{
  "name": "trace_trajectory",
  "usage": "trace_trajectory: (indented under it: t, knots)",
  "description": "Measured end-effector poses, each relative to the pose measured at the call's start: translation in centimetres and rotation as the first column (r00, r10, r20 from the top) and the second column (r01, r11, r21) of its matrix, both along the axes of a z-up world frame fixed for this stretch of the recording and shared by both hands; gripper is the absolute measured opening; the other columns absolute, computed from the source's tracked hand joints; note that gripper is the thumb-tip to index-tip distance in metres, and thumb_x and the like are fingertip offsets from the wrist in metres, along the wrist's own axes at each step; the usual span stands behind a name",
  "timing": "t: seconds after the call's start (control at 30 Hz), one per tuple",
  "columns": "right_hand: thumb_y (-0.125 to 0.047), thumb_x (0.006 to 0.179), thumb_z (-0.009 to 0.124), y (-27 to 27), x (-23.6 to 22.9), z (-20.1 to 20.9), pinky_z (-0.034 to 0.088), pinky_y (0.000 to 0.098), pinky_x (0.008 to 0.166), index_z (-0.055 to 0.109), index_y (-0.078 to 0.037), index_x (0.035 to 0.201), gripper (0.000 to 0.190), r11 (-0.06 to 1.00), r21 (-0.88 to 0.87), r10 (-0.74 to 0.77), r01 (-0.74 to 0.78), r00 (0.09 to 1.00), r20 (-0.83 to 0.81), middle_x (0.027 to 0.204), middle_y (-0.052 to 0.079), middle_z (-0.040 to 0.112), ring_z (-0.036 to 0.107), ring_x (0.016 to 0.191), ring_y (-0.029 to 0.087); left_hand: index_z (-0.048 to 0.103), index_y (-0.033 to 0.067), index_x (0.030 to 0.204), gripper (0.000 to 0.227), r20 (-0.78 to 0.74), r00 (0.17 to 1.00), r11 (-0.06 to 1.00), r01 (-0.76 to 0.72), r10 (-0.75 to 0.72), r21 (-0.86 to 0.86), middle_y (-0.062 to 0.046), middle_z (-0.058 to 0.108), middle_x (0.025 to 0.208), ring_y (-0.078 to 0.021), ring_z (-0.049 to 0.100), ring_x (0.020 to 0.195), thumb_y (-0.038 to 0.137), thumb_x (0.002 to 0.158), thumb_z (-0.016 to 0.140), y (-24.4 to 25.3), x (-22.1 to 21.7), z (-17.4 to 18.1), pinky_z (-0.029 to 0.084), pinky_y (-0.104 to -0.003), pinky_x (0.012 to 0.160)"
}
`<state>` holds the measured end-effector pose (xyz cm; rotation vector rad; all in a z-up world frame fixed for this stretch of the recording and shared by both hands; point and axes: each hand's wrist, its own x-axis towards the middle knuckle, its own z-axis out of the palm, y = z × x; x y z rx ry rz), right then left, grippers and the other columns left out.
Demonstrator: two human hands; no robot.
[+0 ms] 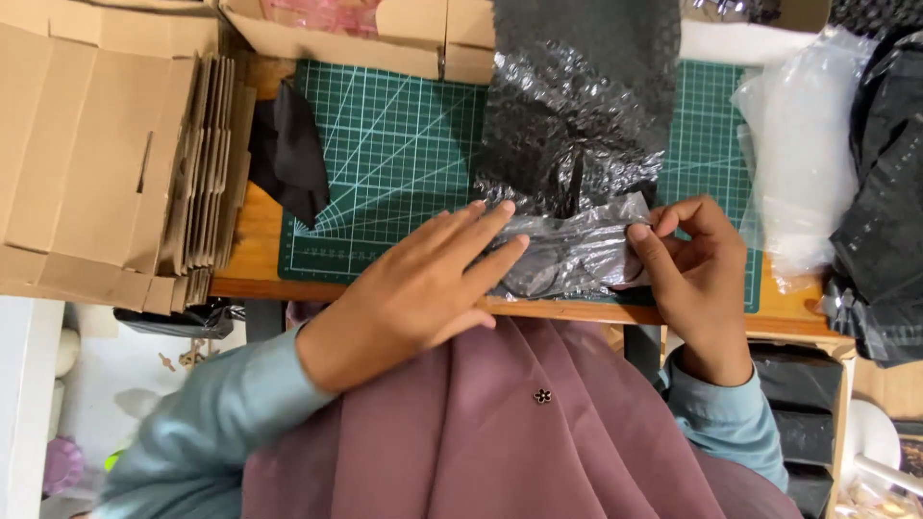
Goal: The person cleans a pair of black eyeglasses using a white cloth, wiping the lenses and frames thoroughly. They then place the glasses into a small plastic bag, wrap the bag in black bubble wrap, and place the wrapped item into a cardboard box.
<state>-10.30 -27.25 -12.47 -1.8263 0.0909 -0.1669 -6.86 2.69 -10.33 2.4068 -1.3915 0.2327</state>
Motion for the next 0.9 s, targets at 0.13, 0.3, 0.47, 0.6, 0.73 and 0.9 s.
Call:
trace_trajectory:
  t: [0.13,0.3,0.47,0.6,0.73,0.9]
  knots:
    - [-0.008,0.107,0.063,0.7,-1.3,0.1,0.040,0.0236,0.052,0.045,-0.010,0.096,0.022,0.986,-0.160,-0.055,0.053,0.998,-0.008,0.086,0.003,0.055,0.050,0.060,0.009,0.057,0.0025,0.143,0.077,-0.087,0.996,0.997,0.019,-0.026,-0.075,-0.024,0.056,0.145,-0.0347,0.059,0.126,0.032,0.081,0.090,-0.2,0.7,-2.8,0.049,-0.047,0.107]
    - [-0.016,0.105,0.070,0.5,-1.8,0.0,0.036,0.0325,0.057,0.056,-0.003,0.096,0.021,0.755,-0.655,0.063,0.022,0.992,0.106,0.077,0.008,0.054,0.047,0.061,0.018,0.062,0.0002,0.140,0.055,-0.140,0.990,0.981,0.007,-0.035,-0.195,-0.021,0.063,0.136,-0.0352,0.059,0.119,0.027,0.095,0.079,1.5,0.8,-2.1,0.049,-0.048,0.106]
    - [-0.015,0.106,0.069,0.4,-1.4,-0.3,0.040,0.0355,0.060,0.056,-0.002,0.097,0.020,0.686,-0.727,0.104,0.036,0.983,0.148,0.086,0.010,0.058,0.051,0.068,0.022,0.060,-0.0009,0.139,0.046,-0.113,0.984,0.946,0.094,-0.135,-0.311,-0.025,0.055,0.146,-0.0423,0.058,0.132,0.009,0.098,0.077,0.9,1.1,-1.6,0.052,-0.055,0.112]
    - [-0.012,0.106,0.068,1.2,-1.0,0.6,0.049,0.0499,0.093,0.062,0.005,0.108,0.019,0.605,-0.781,0.200,0.152,0.921,0.335,0.120,0.027,0.061,0.059,0.110,0.042,0.063,-0.0032,0.134,0.037,-0.172,0.962,0.930,0.146,-0.213,-0.337,-0.024,0.060,0.140,-0.0412,0.061,0.129,0.002,0.099,0.074,0.2,1.6,-2.6,0.054,-0.051,0.112]
    - [0.004,0.100,0.074,-0.7,-0.6,-0.5,0.053,0.0437,0.082,0.067,0.003,0.100,0.007,0.629,-0.769,0.351,0.112,0.841,0.411,0.113,0.024,0.053,0.056,0.098,0.035,0.062,-0.0042,0.135,0.045,-0.214,0.949,0.920,0.143,-0.233,-0.365,-0.025,0.059,0.144,-0.0412,0.061,0.133,0.000,0.094,0.080,0.1,2.1,-2.5,0.053,-0.052,0.115]
    - [-0.050,0.090,0.065,-1.6,-0.2,0.4,0.053,0.0457,0.091,0.069,0.001,0.117,0.058,0.656,-0.732,0.529,-0.183,0.803,0.273,0.115,0.020,0.068,0.068,0.108,0.035,0.069,-0.0073,0.126,0.042,-0.015,0.990,0.935,0.126,-0.138,-0.332,-0.021,0.070,0.129,-0.0312,0.070,0.120,0.008,0.092,0.088,-0.3,2.5,-3.2,0.058,-0.042,0.108]
